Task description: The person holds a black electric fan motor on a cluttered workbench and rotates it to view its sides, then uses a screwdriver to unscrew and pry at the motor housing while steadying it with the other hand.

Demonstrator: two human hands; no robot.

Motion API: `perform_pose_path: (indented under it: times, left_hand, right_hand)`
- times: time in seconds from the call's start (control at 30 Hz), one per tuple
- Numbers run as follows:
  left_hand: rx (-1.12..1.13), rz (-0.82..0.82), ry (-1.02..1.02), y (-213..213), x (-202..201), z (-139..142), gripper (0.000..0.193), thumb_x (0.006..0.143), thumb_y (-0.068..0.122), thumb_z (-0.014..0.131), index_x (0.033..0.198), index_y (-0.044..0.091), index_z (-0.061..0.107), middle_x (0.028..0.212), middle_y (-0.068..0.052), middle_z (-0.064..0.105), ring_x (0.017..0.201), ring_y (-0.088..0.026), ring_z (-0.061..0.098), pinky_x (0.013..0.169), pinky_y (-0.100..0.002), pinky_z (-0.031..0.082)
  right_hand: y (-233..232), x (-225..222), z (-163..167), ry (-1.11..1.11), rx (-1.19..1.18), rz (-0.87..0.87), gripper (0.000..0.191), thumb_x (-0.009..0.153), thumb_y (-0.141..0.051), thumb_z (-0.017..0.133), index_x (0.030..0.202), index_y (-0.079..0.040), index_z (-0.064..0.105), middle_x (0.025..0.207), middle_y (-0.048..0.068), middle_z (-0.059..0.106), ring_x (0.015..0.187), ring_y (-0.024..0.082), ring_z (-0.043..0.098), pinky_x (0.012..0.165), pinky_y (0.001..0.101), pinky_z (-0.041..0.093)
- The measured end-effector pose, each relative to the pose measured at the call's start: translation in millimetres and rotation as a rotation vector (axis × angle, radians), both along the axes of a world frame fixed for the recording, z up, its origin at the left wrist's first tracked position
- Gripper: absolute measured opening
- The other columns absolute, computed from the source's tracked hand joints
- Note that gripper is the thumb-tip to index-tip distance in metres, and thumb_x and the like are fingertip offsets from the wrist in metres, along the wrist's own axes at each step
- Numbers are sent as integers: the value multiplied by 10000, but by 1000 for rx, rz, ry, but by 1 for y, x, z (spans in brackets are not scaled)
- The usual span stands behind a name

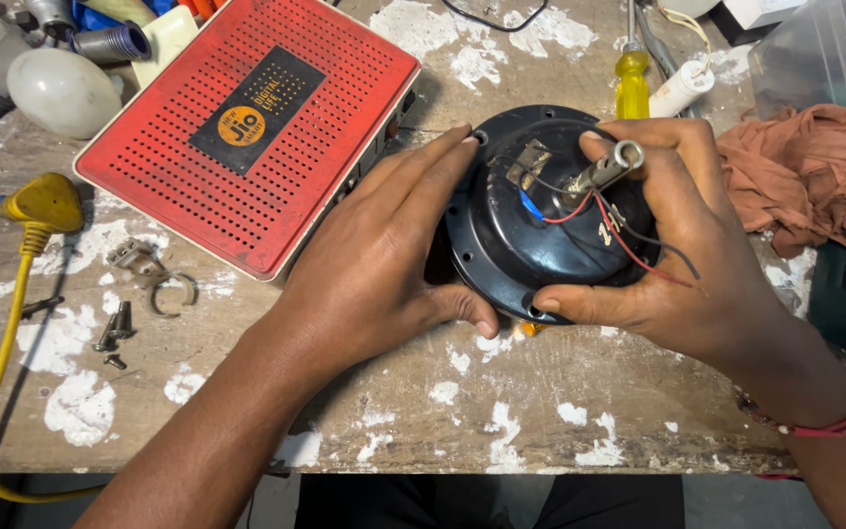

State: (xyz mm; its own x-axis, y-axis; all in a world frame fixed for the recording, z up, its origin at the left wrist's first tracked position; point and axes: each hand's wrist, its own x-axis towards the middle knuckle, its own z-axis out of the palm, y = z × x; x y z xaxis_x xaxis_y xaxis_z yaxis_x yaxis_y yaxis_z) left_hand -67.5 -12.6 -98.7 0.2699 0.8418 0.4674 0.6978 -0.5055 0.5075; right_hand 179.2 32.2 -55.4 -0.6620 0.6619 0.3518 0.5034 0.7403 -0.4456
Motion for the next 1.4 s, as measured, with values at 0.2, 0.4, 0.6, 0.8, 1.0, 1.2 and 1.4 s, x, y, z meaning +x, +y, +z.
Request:
perform_pose_path:
  times: [0.2, 0.4, 0.6, 0.8, 1.0, 1.2, 1.4]
  left_hand:
    - [10, -4, 30, -1, -3, -1, 1216, 505, 587, 854, 1447, -65, 447, 1491, -259, 491, 1333, -411, 518, 1053, -531, 464]
    - [-11, 9, 3, 2, -2, -1, 1318, 396, 626, 865, 1446, -49, 442, 1422, -238, 523, 1314, -402, 517, 1050, -523, 459]
    - [-23, -2, -28, 0, -6, 0, 1324, 392, 594, 894, 1458, -40, 428, 1445, -230, 506, 1334, -389, 505, 1071, -506, 459]
    - [33, -10, -18, 4, -7, 1, 1379, 339, 578, 894, 1457, -71, 412, 1528, -254, 414, 1385, -439, 406, 1059, -544, 408]
    - [-25, -29, -29, 7, -10, 3, 1301, 376, 496, 940, 1456, -20, 429, 1545, -214, 412, 1408, -387, 426, 1079, -512, 383]
    - [-101, -52, -100, 8, -14, 10, 1241, 390, 423, 964, 1437, -6, 453, 1533, -199, 411, 1419, -383, 418, 1086, -491, 386]
    - [-244, -106, -188, 14, -11, 13, 1340, 416, 394, 971, 1480, -73, 303, 1567, -296, 341, 1415, -471, 363, 1090, -592, 374]
  right_hand:
    - [-1, 0, 0, -72, 105, -6, 1067, 631, -437, 915, 1419, 108, 447, 1361, 223, 383, 1323, 352, 502, 1070, 399, 515]
    - [-6, -6, 0, -58, 14, -107, 1017, 684, -429, 911, 1392, 132, 445, 1333, 202, 405, 1251, 304, 595, 1003, 344, 590]
    - [-11, -12, 0, -107, 76, -137, 1018, 673, -431, 918, 1352, 160, 443, 1343, 232, 379, 1228, 326, 592, 962, 330, 592]
    - [-7, -14, 0, -180, 194, -105, 1047, 664, -473, 894, 1351, 171, 438, 1318, 254, 370, 1272, 385, 505, 999, 415, 533]
    - [-7, -17, -1, -203, 245, -127, 1037, 633, -497, 901, 1386, 68, 466, 1340, 252, 371, 1290, 400, 471, 1021, 462, 499]
    - [-7, -22, 2, -204, 187, -124, 987, 660, -475, 894, 1378, 37, 451, 1355, 265, 360, 1335, 419, 432, 1028, 466, 493]
    - [-7, -26, 4, -257, 226, -162, 1044, 618, -503, 891, 1390, 41, 446, 1327, 260, 366, 1265, 410, 447, 989, 481, 487]
